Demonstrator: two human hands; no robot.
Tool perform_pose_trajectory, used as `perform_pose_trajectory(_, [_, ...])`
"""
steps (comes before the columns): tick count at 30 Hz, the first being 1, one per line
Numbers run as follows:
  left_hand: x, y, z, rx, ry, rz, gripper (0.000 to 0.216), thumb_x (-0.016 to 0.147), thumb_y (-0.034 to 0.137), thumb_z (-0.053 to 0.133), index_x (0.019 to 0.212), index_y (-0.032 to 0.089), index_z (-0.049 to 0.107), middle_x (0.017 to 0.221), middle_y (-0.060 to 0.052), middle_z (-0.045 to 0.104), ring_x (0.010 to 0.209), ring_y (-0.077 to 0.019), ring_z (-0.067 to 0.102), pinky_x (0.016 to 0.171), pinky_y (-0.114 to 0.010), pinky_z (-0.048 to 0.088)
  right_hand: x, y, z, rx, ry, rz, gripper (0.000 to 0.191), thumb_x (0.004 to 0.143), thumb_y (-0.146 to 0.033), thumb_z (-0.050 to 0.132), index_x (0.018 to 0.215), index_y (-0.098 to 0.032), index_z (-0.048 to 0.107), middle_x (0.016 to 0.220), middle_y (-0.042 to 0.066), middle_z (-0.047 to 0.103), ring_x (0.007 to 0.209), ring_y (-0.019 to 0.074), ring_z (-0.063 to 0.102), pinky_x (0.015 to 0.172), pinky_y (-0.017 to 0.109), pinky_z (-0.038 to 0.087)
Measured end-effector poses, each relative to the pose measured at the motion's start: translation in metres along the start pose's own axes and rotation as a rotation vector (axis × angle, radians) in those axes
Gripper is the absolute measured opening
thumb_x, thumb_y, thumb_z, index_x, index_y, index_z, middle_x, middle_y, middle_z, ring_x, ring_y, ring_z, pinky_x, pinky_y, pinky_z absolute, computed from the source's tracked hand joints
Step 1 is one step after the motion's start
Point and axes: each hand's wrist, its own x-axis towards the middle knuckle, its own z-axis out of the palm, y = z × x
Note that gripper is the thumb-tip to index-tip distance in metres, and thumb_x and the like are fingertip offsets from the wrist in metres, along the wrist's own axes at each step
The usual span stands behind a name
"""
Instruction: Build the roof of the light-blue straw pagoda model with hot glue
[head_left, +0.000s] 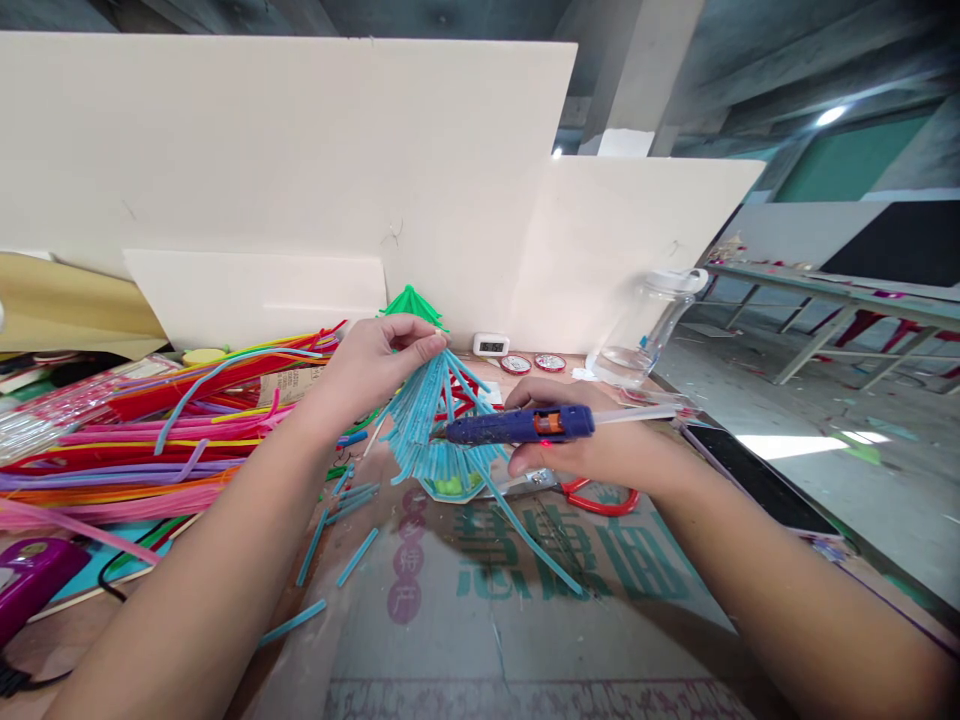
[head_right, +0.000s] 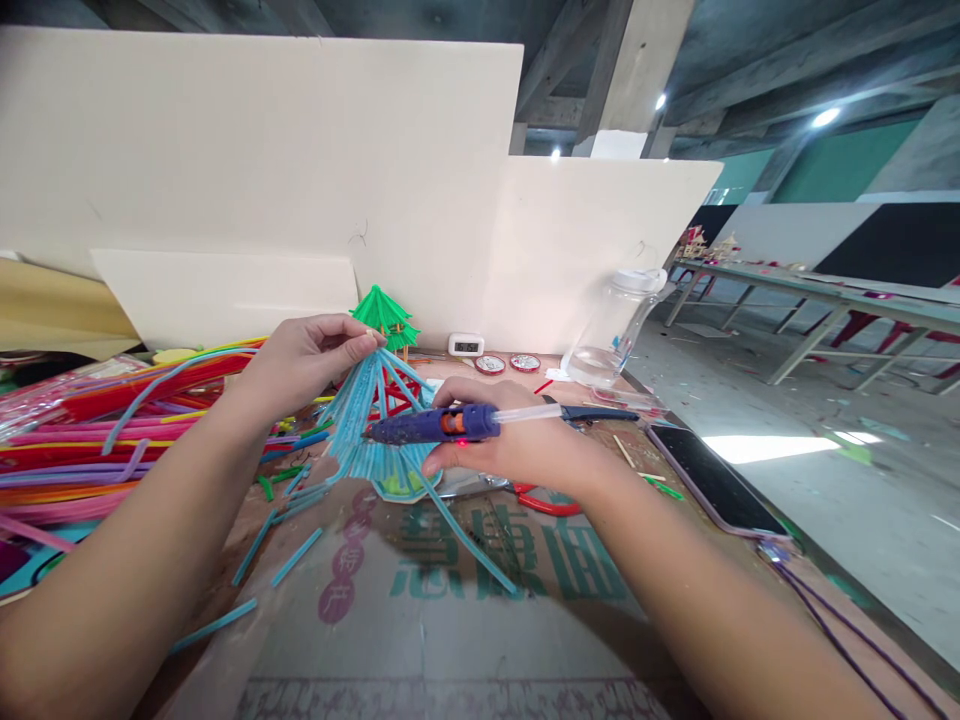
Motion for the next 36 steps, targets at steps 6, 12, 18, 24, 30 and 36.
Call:
perform_pose_trajectory(6, [-0.002, 0.001, 0.000, -0.003, -0.004, -0.005, 0.034, 0.083, 0.049, 0.059, 0.086, 0.017, 0.069, 0.063, 0.002, 0.058, 0.056, -0.0102, 0.046, 0.054, -0.023, 0.037, -0.002, 0.002, -0.009, 0.016, 0.026, 0.080, 0.033, 0.073, -0.050, 0.072, 0.080, -0.018, 0.067, 0.067, 0.001, 0.066, 0.059, 0.0145, 0.055, 0.054, 0.026, 0.038])
perform_pose_trajectory(12, [-0.002, 0.000, -0.001, -0.015, -0.005, -0.012, 0.037, 0.082, 0.052, 0.059, 0.086, 0.016, 0.068, 0.064, 0.001, 0.060, 0.055, -0.0108, 0.046, 0.053, -0.023, 0.036, -0.001, 0.000, -0.008, -0.005, 0.085, -0.003, 0.033, 0.073, -0.050, 0.073, 0.084, -0.020, 0.066, 0.074, 0.001, 0.066, 0.068, 0.0166, 0.058, 0.059, 0.026, 0.040])
perform_pose_trajectory(18, [-0.001, -0.001, 0.000, -0.021, -0.007, -0.015, 0.037, 0.082, 0.052, 0.059, 0.087, 0.016, 0.069, 0.066, 0.000, 0.061, 0.056, -0.0112, 0.047, 0.053, -0.023, 0.037, 0.001, 0.003, -0.004, 0.065, 0.054, -0.019, 0.031, 0.074, -0.046, 0.073, 0.084, -0.018, 0.063, 0.076, 0.002, 0.065, 0.074, 0.0175, 0.059, 0.062, 0.026, 0.041])
perform_pose_trajectory(24, [-0.002, 0.001, 0.000, -0.021, -0.011, -0.016, 0.035, 0.082, 0.050, 0.059, 0.086, 0.017, 0.068, 0.064, 0.001, 0.059, 0.055, -0.0104, 0.046, 0.053, -0.023, 0.038, -0.001, 0.013, 0.001, 0.159, 0.117, -0.014, 0.043, 0.071, -0.044, 0.077, 0.100, -0.019, 0.057, 0.091, 0.003, 0.064, 0.076, 0.0155, 0.059, 0.065, 0.026, 0.044])
perform_pose_trajectory(30, [-0.001, 0.001, 0.000, -0.025, -0.010, -0.012, 0.034, 0.083, 0.049, 0.059, 0.085, 0.017, 0.068, 0.066, 0.001, 0.061, 0.055, -0.0099, 0.046, 0.054, -0.024, 0.039, -0.002, 0.011, 0.002, 0.145, 0.087, -0.036, 0.042, 0.072, -0.044, 0.076, 0.100, -0.019, 0.058, 0.100, 0.005, 0.062, 0.082, 0.0167, 0.060, 0.069, 0.027, 0.046])
perform_pose_trajectory(36, [-0.002, 0.002, 0.000, -0.027, -0.017, -0.017, 0.035, 0.083, 0.050, 0.059, 0.086, 0.016, 0.068, 0.067, 0.000, 0.061, 0.056, -0.0106, 0.047, 0.054, -0.023, 0.039, -0.002, 0.009, 0.002, 0.146, 0.095, -0.007, 0.043, 0.071, -0.045, 0.077, 0.100, -0.020, 0.059, 0.097, 0.005, 0.066, 0.087, 0.0202, 0.062, 0.070, 0.029, 0.046])
